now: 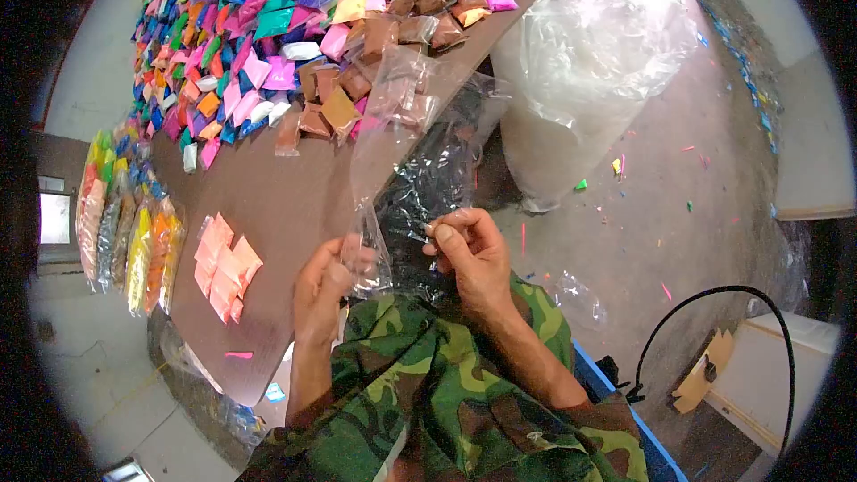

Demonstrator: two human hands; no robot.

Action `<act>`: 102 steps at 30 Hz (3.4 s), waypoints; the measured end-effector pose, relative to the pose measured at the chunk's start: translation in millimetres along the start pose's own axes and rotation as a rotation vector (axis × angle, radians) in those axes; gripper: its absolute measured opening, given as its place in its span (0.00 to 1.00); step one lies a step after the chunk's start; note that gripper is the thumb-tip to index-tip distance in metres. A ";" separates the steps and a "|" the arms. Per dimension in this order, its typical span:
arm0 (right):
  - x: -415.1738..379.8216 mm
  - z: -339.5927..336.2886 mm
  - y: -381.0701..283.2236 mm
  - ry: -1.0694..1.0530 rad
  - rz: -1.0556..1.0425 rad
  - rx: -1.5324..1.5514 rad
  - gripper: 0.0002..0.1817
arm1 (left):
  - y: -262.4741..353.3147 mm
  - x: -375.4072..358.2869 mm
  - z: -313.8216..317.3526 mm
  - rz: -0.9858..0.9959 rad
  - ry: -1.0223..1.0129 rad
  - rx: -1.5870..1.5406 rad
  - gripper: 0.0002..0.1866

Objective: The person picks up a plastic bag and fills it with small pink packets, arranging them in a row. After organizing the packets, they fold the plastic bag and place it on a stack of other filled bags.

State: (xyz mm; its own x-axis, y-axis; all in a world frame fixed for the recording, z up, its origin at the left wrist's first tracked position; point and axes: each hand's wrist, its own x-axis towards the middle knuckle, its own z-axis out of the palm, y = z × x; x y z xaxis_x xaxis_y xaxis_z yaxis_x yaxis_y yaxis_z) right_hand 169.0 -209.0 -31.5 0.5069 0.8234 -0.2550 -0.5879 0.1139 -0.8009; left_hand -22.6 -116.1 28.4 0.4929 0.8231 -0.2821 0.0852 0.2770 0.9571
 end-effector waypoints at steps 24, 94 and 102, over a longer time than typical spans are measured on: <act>16.0 9.7 0.9 0.144 -0.206 -0.310 0.07 | -10.6 -5.0 -4.0 -0.071 0.000 -0.028 0.12; 70.2 96.7 -69.7 -0.264 -0.675 -1.230 0.11 | 26.3 73.9 0.9 0.596 0.020 1.325 0.15; 66.2 91.6 -67.0 -0.213 -0.672 -1.283 0.09 | 28.4 84.4 -8.9 0.542 -0.048 1.410 0.21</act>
State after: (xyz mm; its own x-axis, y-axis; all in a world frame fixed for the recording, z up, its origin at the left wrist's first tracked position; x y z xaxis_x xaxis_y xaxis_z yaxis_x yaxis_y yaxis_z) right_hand 184.2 -111.2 54.9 0.2856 0.8940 0.3453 0.7273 0.0324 -0.6855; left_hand 13.7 -34.3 31.2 0.7608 0.6425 0.0912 0.6121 -0.7572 0.2278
